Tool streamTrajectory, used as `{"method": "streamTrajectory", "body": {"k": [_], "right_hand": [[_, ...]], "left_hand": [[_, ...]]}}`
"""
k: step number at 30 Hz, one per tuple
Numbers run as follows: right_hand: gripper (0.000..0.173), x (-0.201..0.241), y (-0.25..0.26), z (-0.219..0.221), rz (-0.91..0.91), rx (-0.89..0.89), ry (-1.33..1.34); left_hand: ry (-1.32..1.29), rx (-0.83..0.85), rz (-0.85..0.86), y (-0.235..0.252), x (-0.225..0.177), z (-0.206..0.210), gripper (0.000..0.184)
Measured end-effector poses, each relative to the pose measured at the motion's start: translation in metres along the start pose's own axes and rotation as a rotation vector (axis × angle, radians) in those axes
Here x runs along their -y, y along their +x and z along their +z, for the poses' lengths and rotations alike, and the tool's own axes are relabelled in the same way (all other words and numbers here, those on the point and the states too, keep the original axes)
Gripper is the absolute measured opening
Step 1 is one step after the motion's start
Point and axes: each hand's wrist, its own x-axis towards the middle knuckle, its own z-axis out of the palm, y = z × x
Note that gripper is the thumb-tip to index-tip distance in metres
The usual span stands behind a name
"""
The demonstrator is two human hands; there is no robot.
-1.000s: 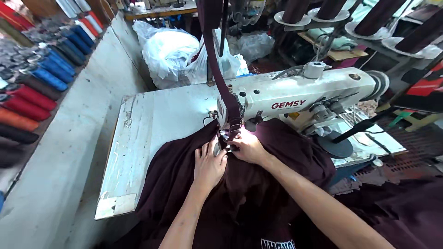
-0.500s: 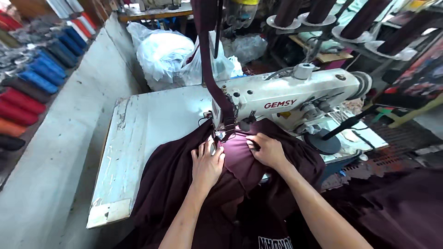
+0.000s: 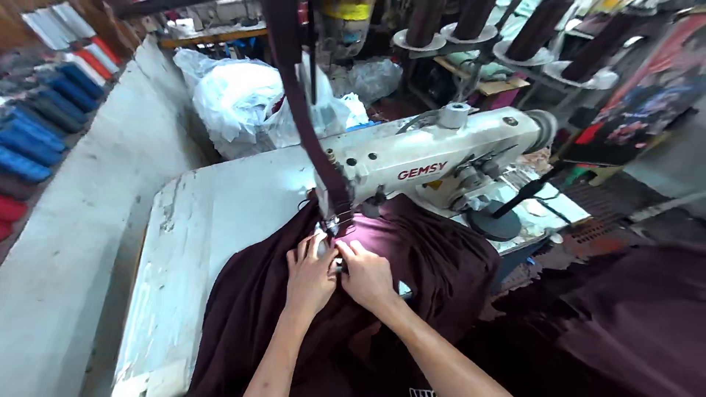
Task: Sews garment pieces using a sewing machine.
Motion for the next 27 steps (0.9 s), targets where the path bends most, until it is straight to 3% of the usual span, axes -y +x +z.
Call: {"method": "streamTrajectory", "body": {"k": [3,6,10,13,16,18,27], "right_hand": [[0.042,-0.015,0.01,-0.002,-0.111,0.021,0.055],[0.04,-0.029,0.019,-0.007,-0.208,0.079,0.114],[0.02,-0.039,0.035,-0.008,-0.299,0.052,0.118],[0.015,-0.042,0.038,-0.002,-0.334,-0.025,0.094],[0.017,-0.047,0.037,0.005,-0.351,-0.112,0.101],[0.022,-0.05,0.035,0.004,-0.358,-0.098,0.128],[0.034,-0.049,0.028,0.004,-0.309,-0.156,0.044]], "left_hand": [[0.009,-0.143,0.085,0.008,0.006,0.005,0.028],[-0.014,-0.175,0.117,0.013,0.004,0.004,0.031],[0.035,-0.271,0.151,0.027,0.004,0.008,0.03],[0.122,-0.3,0.016,0.03,-0.015,0.002,0.019],[0.119,-0.252,-0.257,0.027,-0.043,0.004,0.021],[0.074,-0.255,-0.321,0.025,-0.044,0.011,0.028],[0.093,-0.367,-0.136,0.022,-0.022,0.024,0.032]]}}
